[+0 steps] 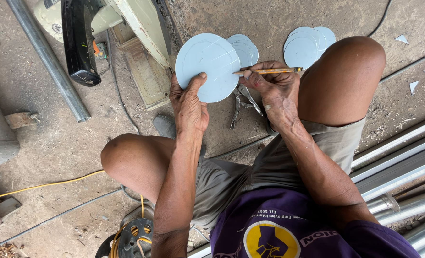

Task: The person sits on the floor and uses a pencil to draw lines and marks on several light-blue circular discs. They handle the discs one at a time, rotating them to draw radial lines and small marks, then place them back on the floor.

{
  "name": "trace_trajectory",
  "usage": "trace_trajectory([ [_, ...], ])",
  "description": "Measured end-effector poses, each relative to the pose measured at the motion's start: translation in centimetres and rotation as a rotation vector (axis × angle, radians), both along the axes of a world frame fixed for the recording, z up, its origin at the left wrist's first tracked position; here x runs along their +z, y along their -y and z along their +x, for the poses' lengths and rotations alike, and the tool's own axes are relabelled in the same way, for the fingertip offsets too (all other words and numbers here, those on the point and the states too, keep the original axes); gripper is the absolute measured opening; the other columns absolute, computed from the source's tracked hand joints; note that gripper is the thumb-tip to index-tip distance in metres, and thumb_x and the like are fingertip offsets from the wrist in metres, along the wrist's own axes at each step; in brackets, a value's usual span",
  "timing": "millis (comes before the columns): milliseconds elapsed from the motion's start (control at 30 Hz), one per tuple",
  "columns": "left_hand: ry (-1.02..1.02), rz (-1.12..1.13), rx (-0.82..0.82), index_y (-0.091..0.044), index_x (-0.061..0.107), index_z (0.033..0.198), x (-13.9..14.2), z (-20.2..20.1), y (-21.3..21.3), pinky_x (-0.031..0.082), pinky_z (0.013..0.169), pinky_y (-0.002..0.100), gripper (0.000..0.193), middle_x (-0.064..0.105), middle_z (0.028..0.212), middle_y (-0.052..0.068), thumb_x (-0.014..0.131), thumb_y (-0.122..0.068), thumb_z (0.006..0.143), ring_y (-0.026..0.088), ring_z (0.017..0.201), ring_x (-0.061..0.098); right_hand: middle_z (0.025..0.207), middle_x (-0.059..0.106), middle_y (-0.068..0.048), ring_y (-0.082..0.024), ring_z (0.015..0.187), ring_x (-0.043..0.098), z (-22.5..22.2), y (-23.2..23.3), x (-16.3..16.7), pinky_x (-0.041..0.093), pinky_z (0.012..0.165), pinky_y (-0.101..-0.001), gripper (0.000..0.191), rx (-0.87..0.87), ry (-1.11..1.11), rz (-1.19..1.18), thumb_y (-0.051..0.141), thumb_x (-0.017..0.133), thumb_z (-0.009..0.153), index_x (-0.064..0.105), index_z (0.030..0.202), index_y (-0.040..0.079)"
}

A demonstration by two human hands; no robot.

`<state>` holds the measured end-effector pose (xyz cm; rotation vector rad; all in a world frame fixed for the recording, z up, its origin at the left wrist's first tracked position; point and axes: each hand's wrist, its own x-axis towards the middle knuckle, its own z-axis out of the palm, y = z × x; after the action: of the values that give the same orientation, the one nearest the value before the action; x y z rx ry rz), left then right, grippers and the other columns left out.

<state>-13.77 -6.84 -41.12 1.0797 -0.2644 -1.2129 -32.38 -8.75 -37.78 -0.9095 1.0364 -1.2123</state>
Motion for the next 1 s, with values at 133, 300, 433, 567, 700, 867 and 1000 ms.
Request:
trace_trajectory([
  [133, -0.046, 0.045, -0.042, -0.006, 0.067, 0.113, 0.2, 0.5, 0.2, 0.061, 0.093, 0.04, 0.038, 0.068, 0.113, 0.011, 0.076, 0.003, 0.077, 0.022, 0.105, 0.068, 0.093, 0.076, -0.015, -0.018, 0.086, 0.076, -0.3, 0.4, -0.2, 0.068, 0.081, -0.0314, 0.014, -0.014, -0.092, -0.01, 0.006, 0.076, 0.093, 0.07, 0.098, -0.005],
  [300, 0.025, 0.046, -0.125, -0.006, 0.069, 0.107, 0.4, 0.8, 0.1, 0.061, 0.092, 0.038, 0.029, 0.07, 0.106, 0.009, 0.077, -0.001, 0.079, 0.02, 0.102, 0.069, 0.09, 0.075, -0.016, -0.018, 0.082, 0.076, -1.0, 1.1, -0.4, 0.067, 0.078, -0.032, 0.012, -0.037, -0.121, -0.011, 0.002, 0.076, 0.093, 0.07, 0.098, -0.007],
  [433, 0.053, 0.035, -0.14, -0.008, 0.069, 0.105, 0.3, 0.6, -0.1, 0.06, 0.09, 0.039, 0.027, 0.07, 0.105, 0.008, 0.078, -0.002, 0.08, 0.019, 0.1, 0.068, 0.095, 0.076, -0.016, -0.019, 0.088, 0.077, -1.2, 1.2, -0.6, 0.069, 0.082, -0.0325, 0.011, -0.016, -0.055, -0.023, 0.001, 0.073, 0.095, 0.067, 0.101, -0.007],
  [567, 0.028, 0.02, -0.09, -0.009, 0.068, 0.103, 0.2, 0.4, 0.1, 0.062, 0.094, 0.04, 0.027, 0.069, 0.106, 0.007, 0.079, -0.001, 0.08, 0.019, 0.103, 0.068, 0.095, 0.076, -0.018, -0.021, 0.088, 0.077, -1.0, 0.9, -0.6, 0.07, 0.082, -0.0338, 0.009, -0.01, -0.051, -0.025, 0.0, 0.071, 0.095, 0.067, 0.1, -0.007],
  [700, 0.036, 0.062, -0.07, -0.01, 0.069, 0.103, 0.2, 0.5, 0.0, 0.063, 0.094, 0.042, 0.028, 0.069, 0.108, 0.007, 0.078, -0.002, 0.078, 0.019, 0.105, 0.069, 0.097, 0.076, -0.019, -0.022, 0.091, 0.077, -1.0, 0.3, -0.6, 0.069, 0.083, -0.0341, 0.01, 0.019, -0.065, -0.031, 0.001, 0.071, 0.095, 0.067, 0.101, -0.007],
  [867, 0.029, 0.019, -0.072, -0.008, 0.068, 0.104, 0.4, 0.4, 0.1, 0.062, 0.097, 0.043, 0.027, 0.068, 0.11, 0.009, 0.079, -0.001, 0.08, 0.022, 0.108, 0.067, 0.097, 0.075, -0.019, -0.023, 0.09, 0.077, -1.1, 1.0, -0.6, 0.07, 0.081, -0.0346, 0.012, -0.005, -0.057, -0.028, 0.002, 0.073, 0.095, 0.067, 0.102, -0.006],
  [1000, 0.036, 0.045, -0.049, -0.01, 0.068, 0.104, 0.6, 0.3, 0.2, 0.063, 0.095, 0.044, 0.03, 0.068, 0.11, 0.008, 0.078, -0.002, 0.077, 0.022, 0.107, 0.068, 0.095, 0.076, -0.018, -0.023, 0.088, 0.078, -0.9, 0.9, -0.6, 0.069, 0.081, -0.0346, 0.013, 0.002, -0.048, -0.023, 0.002, 0.073, 0.094, 0.067, 0.101, -0.006],
])
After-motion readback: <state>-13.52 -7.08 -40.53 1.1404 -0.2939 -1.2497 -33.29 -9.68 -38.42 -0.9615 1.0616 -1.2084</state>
